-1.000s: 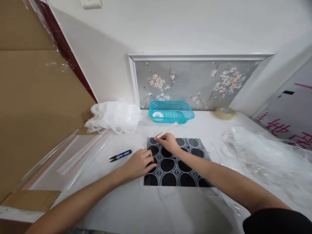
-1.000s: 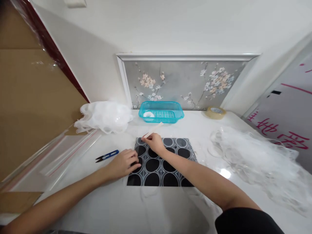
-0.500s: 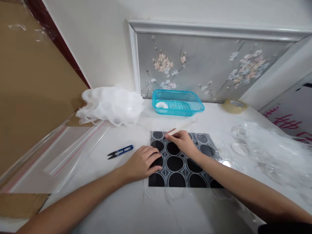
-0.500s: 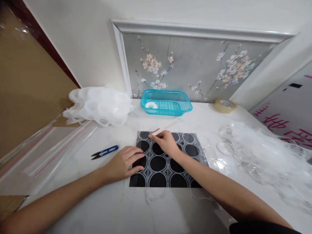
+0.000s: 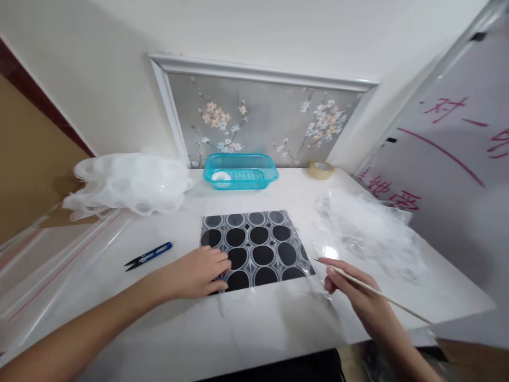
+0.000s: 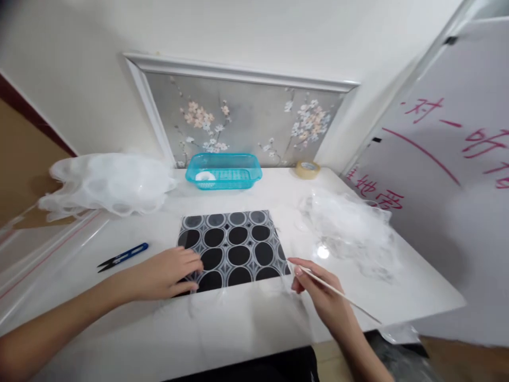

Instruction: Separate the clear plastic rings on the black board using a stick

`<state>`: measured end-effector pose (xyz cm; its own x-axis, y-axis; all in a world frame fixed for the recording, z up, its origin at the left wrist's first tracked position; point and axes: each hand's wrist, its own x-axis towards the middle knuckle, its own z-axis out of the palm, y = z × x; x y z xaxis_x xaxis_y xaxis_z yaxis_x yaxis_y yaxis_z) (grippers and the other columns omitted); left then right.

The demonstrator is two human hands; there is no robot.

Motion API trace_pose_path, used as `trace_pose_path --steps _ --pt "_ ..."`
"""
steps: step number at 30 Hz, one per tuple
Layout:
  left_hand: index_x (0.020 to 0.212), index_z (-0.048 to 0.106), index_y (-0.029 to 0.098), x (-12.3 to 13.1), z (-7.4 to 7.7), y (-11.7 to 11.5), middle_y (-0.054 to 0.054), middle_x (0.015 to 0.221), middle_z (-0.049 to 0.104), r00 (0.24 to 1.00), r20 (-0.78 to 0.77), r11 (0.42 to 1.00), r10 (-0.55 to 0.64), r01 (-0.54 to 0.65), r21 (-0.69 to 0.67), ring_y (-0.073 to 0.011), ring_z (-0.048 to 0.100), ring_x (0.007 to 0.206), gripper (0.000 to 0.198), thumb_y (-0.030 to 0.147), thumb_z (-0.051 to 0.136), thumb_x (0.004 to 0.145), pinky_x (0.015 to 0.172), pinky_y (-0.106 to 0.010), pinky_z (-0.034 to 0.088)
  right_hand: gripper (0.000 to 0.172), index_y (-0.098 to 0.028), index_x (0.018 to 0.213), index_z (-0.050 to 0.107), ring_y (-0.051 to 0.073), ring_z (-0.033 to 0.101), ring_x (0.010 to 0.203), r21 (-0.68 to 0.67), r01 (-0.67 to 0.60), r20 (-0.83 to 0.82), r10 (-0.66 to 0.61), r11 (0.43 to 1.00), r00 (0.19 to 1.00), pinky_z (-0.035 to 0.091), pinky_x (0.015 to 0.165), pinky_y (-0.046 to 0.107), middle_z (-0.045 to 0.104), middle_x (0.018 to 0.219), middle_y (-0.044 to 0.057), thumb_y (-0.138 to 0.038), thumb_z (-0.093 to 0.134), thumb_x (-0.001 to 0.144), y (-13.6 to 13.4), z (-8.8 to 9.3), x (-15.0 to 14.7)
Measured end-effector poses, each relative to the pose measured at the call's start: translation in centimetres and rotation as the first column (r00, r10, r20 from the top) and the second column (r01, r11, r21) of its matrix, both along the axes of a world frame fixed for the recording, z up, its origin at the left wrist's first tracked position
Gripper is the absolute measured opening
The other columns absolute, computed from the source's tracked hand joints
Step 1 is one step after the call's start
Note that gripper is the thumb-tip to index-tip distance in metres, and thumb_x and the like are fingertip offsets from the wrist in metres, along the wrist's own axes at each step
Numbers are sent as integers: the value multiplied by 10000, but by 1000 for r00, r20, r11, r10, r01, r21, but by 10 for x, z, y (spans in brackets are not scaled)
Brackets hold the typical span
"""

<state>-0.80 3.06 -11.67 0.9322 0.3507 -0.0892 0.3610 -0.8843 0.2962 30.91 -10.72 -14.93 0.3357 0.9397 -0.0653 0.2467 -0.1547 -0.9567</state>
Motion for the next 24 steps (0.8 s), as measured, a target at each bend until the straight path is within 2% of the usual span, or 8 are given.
trace_pose_path --steps 3,6,8,11,15,18,22,24 --pt "1036 602 229 78 9 9 -38 1011 634 972 122 979 -203 201 25 -194 576 897 167 278 484 928 782 -306 406 308 -215 898 690 207 622 667 110 100 -73 -93 989 993 514 666 343 675 686 56 -495 594 814 -24 -4 -7" --pt "1143 583 253 175 4 9 -62 1215 580 903 56 905 -426 426 13 -239 527 1099 272 220 547 875 875 -352 399 282 -227 968 642 207 637 733 225 318 -200 -275 921 940 512 724 356 690 750 54 -469 541 864 -42 -4 -5" --pt "1076 621 248 229 -6 4 -57 1166 608 857 1 857 -515 514 -11 -246 534 1091 279 252 653 799 854 -347 418 281 -236 1011 612 206 645 766 273 471 -287 -397 839 872 507 739 357 697 774 52 -466 520 880 -51 -6 2" --pt "827 651 224 272 -17 2 -21 791 663 825 -91 830 -558 556 -53 -209 597 778 131 225 720 716 688 -315 440 261 -227 925 589 217 652 834 274 612 -331 -524 742 785 503 721 348 707 869 72 -474 529 866 -60 -14 19" --pt "716 568 191 270 4 23 -16 721 631 876 -43 876 -481 479 -55 -166 560 694 112 188 609 820 686 -294 426 299 -216 736 491 271 627 1039 176 515 -235 -472 839 850 503 819 392 661 1148 115 -487 600 800 -45 -30 27" --pt "875 518 170 249 50 53 -81 990 614 931 131 939 -339 343 -8 -177 539 927 114 225 440 936 823 -297 407 376 -231 751 416 293 548 1190 158 274 -262 -228 949 938 462 930 427 559 1319 132 -466 705 702 -4 -35 3" --pt "906 448 175 218 119 86 -37 875 598 951 233 978 -201 208 -4 -130 532 752 195 287 310 988 697 -249 409 552 -235 813 395 308 550 1168 117 8 -218 17 993 976 442 940 418 558 1289 169 -434 821 524 65 -25 -58" --pt "896 431 175 207 146 96 -6 801 589 950 276 989 -143 147 7 -115 527 707 163 267 327 981 668 -233 398 503 -239 812 361 265 625 1028 153 -43 -292 86 987 953 482 853 365 621 1178 149 -467 758 604 90 -13 -88"
